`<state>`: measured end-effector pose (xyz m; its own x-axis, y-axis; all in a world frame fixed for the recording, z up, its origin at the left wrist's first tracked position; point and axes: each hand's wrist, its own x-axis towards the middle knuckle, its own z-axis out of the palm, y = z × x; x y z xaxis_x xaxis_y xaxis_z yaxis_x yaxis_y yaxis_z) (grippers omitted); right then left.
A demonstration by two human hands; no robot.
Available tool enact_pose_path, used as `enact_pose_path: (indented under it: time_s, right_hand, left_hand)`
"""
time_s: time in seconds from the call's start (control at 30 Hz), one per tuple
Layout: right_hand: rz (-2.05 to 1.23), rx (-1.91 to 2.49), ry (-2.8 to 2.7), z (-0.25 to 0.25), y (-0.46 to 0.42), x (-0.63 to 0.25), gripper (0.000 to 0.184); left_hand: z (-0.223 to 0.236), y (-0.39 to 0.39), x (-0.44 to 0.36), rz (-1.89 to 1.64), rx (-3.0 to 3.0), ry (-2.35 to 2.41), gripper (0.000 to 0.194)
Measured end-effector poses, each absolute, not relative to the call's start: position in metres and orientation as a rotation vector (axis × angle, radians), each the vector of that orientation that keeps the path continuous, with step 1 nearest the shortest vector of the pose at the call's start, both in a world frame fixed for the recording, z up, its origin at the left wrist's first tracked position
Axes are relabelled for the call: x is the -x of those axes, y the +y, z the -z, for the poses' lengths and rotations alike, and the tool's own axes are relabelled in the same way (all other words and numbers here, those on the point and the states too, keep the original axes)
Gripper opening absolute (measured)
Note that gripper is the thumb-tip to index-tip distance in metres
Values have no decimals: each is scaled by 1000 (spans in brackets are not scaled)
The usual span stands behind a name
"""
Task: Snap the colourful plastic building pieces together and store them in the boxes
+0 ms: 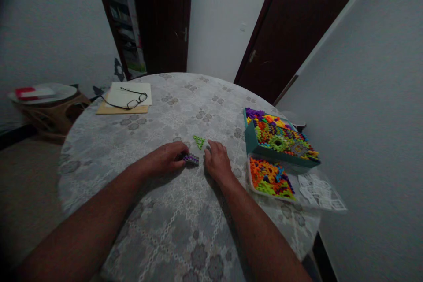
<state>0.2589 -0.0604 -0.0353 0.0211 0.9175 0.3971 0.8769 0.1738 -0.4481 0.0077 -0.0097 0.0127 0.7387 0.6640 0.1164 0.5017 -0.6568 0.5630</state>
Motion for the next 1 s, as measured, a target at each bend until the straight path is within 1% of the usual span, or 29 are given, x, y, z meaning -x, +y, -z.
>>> enact_pose_path:
  time_s: [0.1, 0.2, 0.27, 0.37, 0.53, 0.6, 0.77, 1.0]
  right_hand:
    - [-68, 1903, -1840, 23, -41, -247, 50]
    - [-123, 2074, -1850, 11, -26, -234, 43]
    - [-171, 2092, -1819, 9, -20, -230, 36]
    - [-276, 1942, -1765, 10, -19, -232, 34]
    - [-492, 1637, -1736, 10, -48, -247, 21]
    - [-496, 1583, -1794, 8, -68, -252, 18]
    - [-401, 1547, -1883, 7, -110, -255, 20]
    - [-374, 1511, -1784, 20, -114, -248, 19]
  left_hand:
    - [-14, -6, -3, -355, -2463, 945, 16]
    - [-13, -4, -3, -371, -2481, 930, 17]
    - [-12, -3, -4, -372, -2483, 931, 18]
    - [-11, -4, -5, -389, -2475, 932, 20]
    - [-11, -9, -10, -457, -2455, 878, 18]
    - [-12, -15, -14, -433, -2447, 855, 19]
    - [-7, -24, -23, -423, -2435, 784, 20]
    - [4, -15, -27, -524, -2432, 632, 25]
